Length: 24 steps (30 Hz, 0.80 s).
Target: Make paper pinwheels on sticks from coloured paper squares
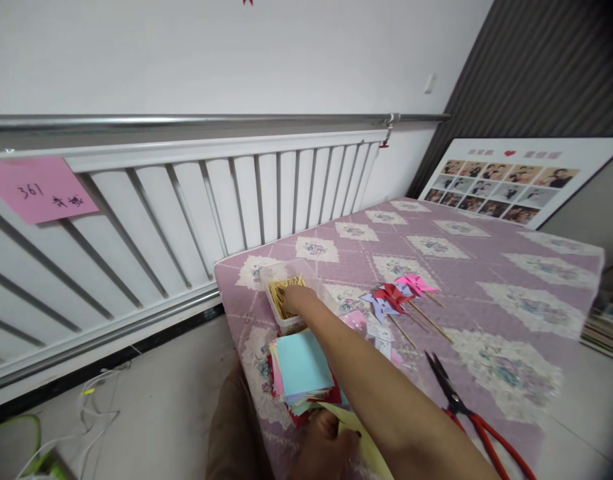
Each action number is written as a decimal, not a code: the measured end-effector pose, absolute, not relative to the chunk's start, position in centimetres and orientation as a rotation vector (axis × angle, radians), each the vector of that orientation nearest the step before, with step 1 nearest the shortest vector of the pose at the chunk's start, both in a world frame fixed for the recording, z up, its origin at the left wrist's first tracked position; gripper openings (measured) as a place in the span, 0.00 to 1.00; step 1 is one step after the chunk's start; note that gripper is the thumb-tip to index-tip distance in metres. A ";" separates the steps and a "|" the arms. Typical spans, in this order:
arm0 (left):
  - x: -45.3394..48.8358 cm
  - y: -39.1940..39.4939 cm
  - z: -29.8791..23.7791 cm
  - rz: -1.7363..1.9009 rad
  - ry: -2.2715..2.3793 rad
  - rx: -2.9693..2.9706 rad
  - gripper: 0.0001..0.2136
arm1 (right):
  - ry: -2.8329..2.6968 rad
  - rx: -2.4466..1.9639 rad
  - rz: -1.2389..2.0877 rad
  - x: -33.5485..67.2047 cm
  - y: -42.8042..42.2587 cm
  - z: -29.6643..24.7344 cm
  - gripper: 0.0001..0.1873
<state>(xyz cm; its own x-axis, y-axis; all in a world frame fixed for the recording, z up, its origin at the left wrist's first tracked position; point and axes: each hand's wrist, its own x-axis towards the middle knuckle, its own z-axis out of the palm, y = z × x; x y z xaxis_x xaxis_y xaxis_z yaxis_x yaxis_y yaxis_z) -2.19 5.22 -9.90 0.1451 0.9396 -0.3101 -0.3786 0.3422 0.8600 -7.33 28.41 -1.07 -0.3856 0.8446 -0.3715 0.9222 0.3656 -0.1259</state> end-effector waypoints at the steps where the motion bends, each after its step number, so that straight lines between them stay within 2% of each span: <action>1: -2.2 5.2 -9.7 1.091 0.961 0.694 0.08 | 2.368 1.570 -0.463 -7.4 28.4 -1.1 0.16; 8: -2.2 5.1 -10.1 1.185 0.816 0.627 0.08 | 2.367 1.576 -0.535 -7.3 28.4 -0.9 0.16; 15: -2.0 4.9 -11.6 1.168 0.889 0.634 0.09 | 2.474 1.647 -0.702 -5.4 28.1 2.5 0.16; 22: -2.3 4.6 -12.3 1.167 1.035 0.741 0.10 | 2.760 1.647 -1.227 1.9 21.2 4.7 0.07; 24: -2.2 4.7 -12.7 1.201 1.052 0.743 0.10 | 2.804 1.639 -1.426 4.1 18.1 4.3 0.08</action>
